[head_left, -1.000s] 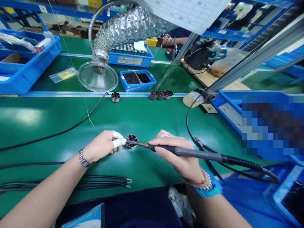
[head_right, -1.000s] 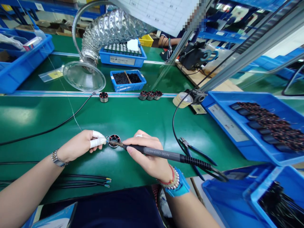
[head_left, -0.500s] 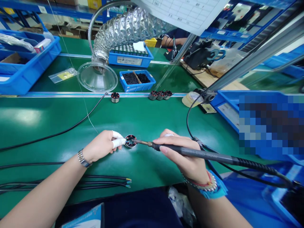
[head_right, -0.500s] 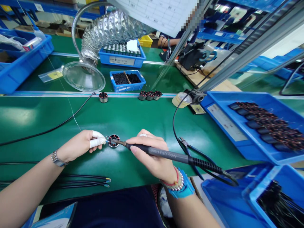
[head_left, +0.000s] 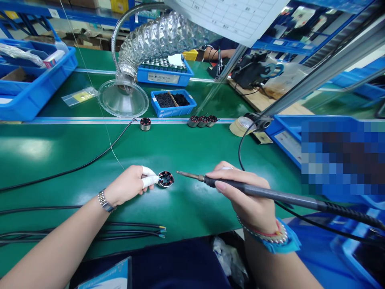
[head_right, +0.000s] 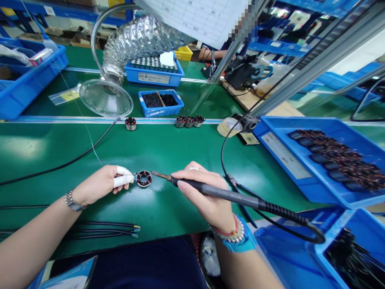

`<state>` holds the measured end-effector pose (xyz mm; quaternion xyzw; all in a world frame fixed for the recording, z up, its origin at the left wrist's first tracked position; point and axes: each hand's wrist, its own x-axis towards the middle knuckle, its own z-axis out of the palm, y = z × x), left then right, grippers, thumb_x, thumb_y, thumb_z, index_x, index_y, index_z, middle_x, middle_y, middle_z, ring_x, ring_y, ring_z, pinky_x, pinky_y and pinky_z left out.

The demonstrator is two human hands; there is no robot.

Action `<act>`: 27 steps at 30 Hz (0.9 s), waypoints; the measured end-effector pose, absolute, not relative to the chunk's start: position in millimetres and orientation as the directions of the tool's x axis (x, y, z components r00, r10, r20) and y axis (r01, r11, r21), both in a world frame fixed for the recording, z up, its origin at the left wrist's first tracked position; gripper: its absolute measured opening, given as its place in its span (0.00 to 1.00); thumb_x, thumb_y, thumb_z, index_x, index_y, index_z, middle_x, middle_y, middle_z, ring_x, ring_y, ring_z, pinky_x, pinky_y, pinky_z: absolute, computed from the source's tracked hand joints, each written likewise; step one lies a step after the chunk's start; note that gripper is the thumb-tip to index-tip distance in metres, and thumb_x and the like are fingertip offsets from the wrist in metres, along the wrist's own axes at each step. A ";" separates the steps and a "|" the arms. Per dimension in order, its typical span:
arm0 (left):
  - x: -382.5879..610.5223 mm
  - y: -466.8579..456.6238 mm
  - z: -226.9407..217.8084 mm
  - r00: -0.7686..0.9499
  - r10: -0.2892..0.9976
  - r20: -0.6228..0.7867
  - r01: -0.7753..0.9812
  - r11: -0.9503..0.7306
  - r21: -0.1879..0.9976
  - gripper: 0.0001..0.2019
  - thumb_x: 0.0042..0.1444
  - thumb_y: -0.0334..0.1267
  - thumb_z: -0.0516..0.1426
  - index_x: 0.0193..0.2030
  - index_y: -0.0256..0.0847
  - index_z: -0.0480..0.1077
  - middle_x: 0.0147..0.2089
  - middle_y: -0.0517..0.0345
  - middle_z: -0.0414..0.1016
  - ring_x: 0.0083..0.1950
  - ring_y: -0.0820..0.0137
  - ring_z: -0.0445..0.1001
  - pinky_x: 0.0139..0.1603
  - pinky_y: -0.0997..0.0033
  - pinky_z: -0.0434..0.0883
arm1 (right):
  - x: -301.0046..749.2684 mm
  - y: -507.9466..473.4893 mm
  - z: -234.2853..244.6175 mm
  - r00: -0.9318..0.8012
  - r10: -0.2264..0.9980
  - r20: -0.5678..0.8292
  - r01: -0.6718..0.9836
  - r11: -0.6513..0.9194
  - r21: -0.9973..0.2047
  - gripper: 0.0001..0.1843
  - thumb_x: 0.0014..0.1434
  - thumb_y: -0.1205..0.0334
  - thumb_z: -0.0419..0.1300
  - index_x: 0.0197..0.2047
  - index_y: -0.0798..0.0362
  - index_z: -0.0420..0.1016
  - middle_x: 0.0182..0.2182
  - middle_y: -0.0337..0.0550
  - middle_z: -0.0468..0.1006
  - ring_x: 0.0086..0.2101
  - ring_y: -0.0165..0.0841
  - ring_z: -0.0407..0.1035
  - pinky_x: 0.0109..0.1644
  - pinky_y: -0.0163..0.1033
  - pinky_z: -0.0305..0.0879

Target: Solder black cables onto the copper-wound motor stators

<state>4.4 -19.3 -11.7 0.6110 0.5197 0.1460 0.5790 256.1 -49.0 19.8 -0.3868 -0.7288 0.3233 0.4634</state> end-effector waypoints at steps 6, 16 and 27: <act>4.8 -20.4 -8.8 0.416 0.804 -0.426 0.461 0.217 0.861 0.15 0.51 0.47 0.51 0.26 0.36 0.67 0.25 0.61 0.67 0.22 0.78 0.59 0.24 0.77 0.59 | 268.7 -49.3 20.0 -0.172 0.879 0.444 0.304 0.476 -0.825 0.09 0.54 0.69 0.59 0.37 0.50 0.77 0.26 0.41 0.74 0.27 0.32 0.63 0.31 0.39 0.59; 3.4 -19.4 -13.0 0.419 0.797 -0.435 0.486 0.207 0.849 0.17 0.51 0.50 0.51 0.26 0.37 0.67 0.24 0.60 0.66 0.23 0.75 0.60 0.24 0.76 0.58 | 326.7 2.4 -2.4 0.025 0.817 0.576 0.764 0.356 -0.538 0.08 0.54 0.60 0.57 0.34 0.52 0.76 0.30 0.43 0.76 0.30 0.33 0.67 0.37 0.39 0.63; 5.8 -22.3 -5.5 0.424 0.801 -0.423 0.480 0.197 0.855 0.16 0.52 0.49 0.51 0.26 0.36 0.65 0.25 0.61 0.66 0.23 0.76 0.59 0.24 0.77 0.58 | 411.4 105.4 -25.3 0.104 0.738 0.667 0.852 0.280 -0.443 0.15 0.51 0.53 0.58 0.35 0.56 0.74 0.26 0.42 0.70 0.27 0.30 0.62 0.32 0.33 0.58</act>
